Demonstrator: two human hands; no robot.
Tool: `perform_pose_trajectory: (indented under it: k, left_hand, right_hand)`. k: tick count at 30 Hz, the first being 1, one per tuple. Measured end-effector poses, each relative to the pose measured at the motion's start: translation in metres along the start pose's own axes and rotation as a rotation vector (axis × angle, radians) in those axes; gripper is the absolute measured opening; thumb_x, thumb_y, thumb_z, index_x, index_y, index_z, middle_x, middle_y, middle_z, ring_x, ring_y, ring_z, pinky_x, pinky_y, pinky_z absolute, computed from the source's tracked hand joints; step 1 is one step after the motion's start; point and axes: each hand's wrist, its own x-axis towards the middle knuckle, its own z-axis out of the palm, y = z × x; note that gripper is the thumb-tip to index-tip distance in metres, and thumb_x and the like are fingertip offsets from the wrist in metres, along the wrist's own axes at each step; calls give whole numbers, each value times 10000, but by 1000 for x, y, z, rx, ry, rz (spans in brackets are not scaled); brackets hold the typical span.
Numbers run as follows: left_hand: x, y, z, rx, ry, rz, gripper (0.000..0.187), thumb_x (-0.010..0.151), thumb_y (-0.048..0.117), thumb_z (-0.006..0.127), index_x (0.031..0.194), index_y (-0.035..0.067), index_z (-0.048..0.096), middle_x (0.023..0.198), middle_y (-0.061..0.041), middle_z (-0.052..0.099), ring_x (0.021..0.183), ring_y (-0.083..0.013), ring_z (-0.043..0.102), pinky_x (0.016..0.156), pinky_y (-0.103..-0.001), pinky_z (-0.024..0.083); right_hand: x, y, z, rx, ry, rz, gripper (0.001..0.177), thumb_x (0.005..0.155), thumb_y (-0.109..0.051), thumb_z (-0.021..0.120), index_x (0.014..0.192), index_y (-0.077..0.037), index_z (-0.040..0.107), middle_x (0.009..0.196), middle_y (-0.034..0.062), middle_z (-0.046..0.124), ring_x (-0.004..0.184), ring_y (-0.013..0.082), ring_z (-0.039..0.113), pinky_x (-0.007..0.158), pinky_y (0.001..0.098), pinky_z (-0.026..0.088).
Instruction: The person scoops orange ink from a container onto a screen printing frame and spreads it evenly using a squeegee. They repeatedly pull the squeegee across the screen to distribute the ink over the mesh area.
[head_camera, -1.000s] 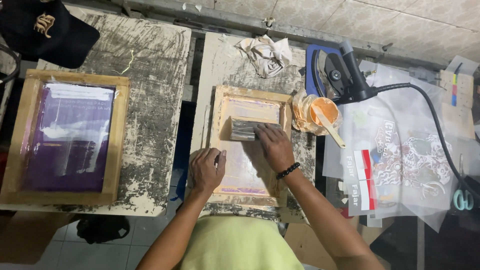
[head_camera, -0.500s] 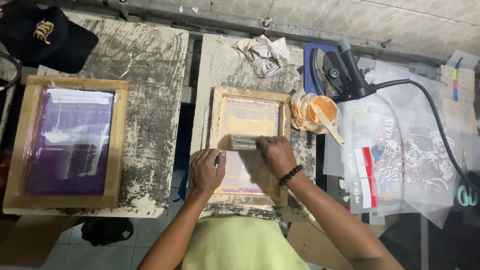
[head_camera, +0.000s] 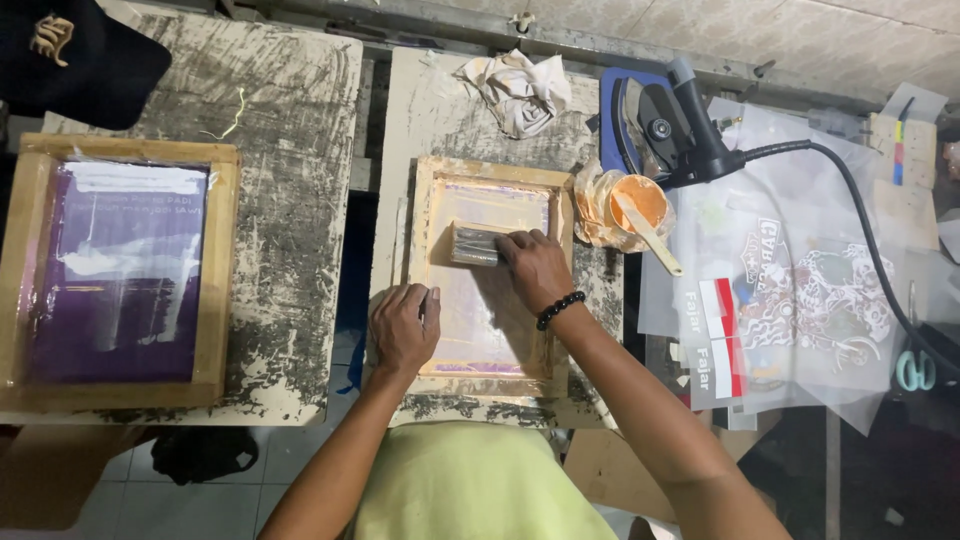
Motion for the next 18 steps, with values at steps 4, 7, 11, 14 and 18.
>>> perform_pose_trajectory:
  k: [4,7,11,14,18]
  left_hand:
    - [-1,-1,-4,-14,5,-39,376,1050,215,509,684,131,487,580,-81,414,604,-373,567,540,-410,459]
    - [1,2,-5,-26,12,-43,395,1070,220,488,685,133,499,576,-72,421,579,-339,565,548,-380,465]
    - [-1,0,-4,-28,-14,-49,439,1092,276,472,671,154,486,562,-44,399,540,-299,534,536,-361,453]
    - [5,4,-6,-32,-13,-36,439,1100,282,465,683,147,487,572,-59,404,556,-321,541,533,-378,447]
    - [-1,3,-7,-49,-19,-56,432,1109,267,454,695,148,486,567,-33,381,532,-301,514,520,-380,443]
  right_hand:
    - [-42,-38,-27,46,-76,-43,363,746,-197,772,1106,-200,719,946,59,743,886,301,705,765,413,564]
    - [-60,-26,-14,63,-51,-70,263,682,-214,807,936,-199,738,844,34,736,784,286,700,698,421,562]
    - [-31,-12,-18,61,72,-32,329,718,-191,811,1036,-167,730,904,83,741,805,323,710,694,438,561]
    - [-11,-12,-9,-38,229,-18,417,751,-193,830,1155,-166,735,1036,73,751,910,287,709,764,414,553]
    - [-37,-43,-24,-91,311,-102,272,880,-137,694,1147,-139,743,1077,113,744,979,302,709,804,400,538]
